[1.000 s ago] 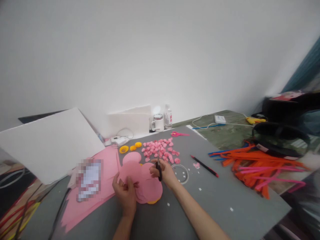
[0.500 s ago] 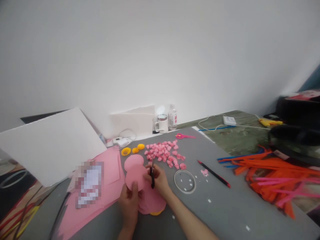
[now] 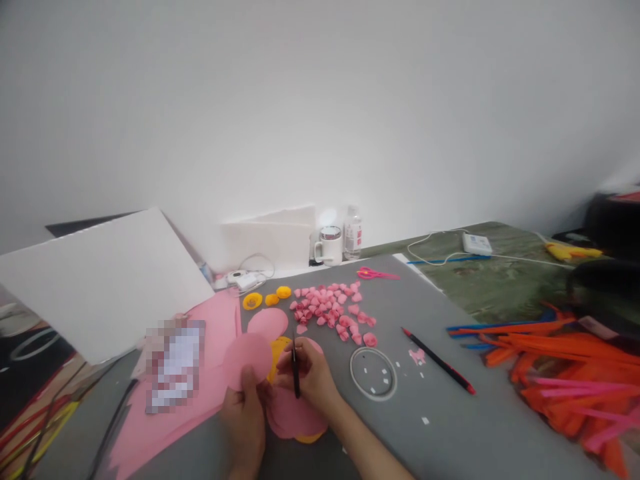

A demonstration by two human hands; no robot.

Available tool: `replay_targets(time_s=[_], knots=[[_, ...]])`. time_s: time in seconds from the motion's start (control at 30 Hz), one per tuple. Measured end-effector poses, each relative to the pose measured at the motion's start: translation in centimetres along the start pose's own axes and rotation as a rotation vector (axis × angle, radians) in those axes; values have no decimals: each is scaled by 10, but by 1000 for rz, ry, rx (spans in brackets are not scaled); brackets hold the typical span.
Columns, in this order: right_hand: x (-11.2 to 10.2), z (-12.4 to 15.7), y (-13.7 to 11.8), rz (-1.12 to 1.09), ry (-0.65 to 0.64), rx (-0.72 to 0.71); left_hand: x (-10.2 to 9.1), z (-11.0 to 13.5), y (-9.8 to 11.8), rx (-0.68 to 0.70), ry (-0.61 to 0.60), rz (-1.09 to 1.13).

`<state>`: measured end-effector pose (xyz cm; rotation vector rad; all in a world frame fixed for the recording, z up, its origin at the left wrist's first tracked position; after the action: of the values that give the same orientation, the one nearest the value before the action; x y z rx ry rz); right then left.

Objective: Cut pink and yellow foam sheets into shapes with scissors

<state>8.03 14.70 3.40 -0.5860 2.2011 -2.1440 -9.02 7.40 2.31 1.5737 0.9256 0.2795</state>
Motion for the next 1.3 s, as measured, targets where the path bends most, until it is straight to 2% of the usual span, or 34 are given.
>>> replay_targets(time_s=[0.1, 0.2, 0.3, 0.4, 0.53, 0.67, 0.73, 0.97, 1.17, 1.3], knots=[[-3, -1, 3, 9, -24, 15, 0, 2, 12, -37, 9, 70], [-11, -3, 10, 9, -7, 80, 9, 4, 28, -78, -49, 146], [-16, -3, 6, 24, 1, 79, 16, 3, 39, -68, -35, 147], [-15, -4, 1, 34, -24, 59, 23, 0, 33, -43, -26, 127], [-11, -5, 1, 39, -64, 44, 25, -4, 13, -65, 4, 200], [7, 0, -3, 49, -215, 55, 18, -6, 5, -129, 35, 255], [13, 5, -8, 76, -246, 62, 17, -5, 6, -165, 22, 259], [12, 8, -6, 192, -142, -13, 17, -2, 16, -104, -40, 191], [19, 9, 16, 210, -172, -10, 20, 2, 16, -148, -75, 170], [22, 11, 20, 122, -191, 8, 21, 5, 16, -168, -100, 146]])
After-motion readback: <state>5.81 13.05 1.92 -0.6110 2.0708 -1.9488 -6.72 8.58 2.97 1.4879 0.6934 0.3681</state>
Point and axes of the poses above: each hand's wrist, its own z-axis away from the middle knuckle, its own x-axis out of the palm, y = z × x, the point moved 10 cm from there along -z, towards the middle knuckle, and after that the axes turned 8 degrees about x, right-handed, at the moved point
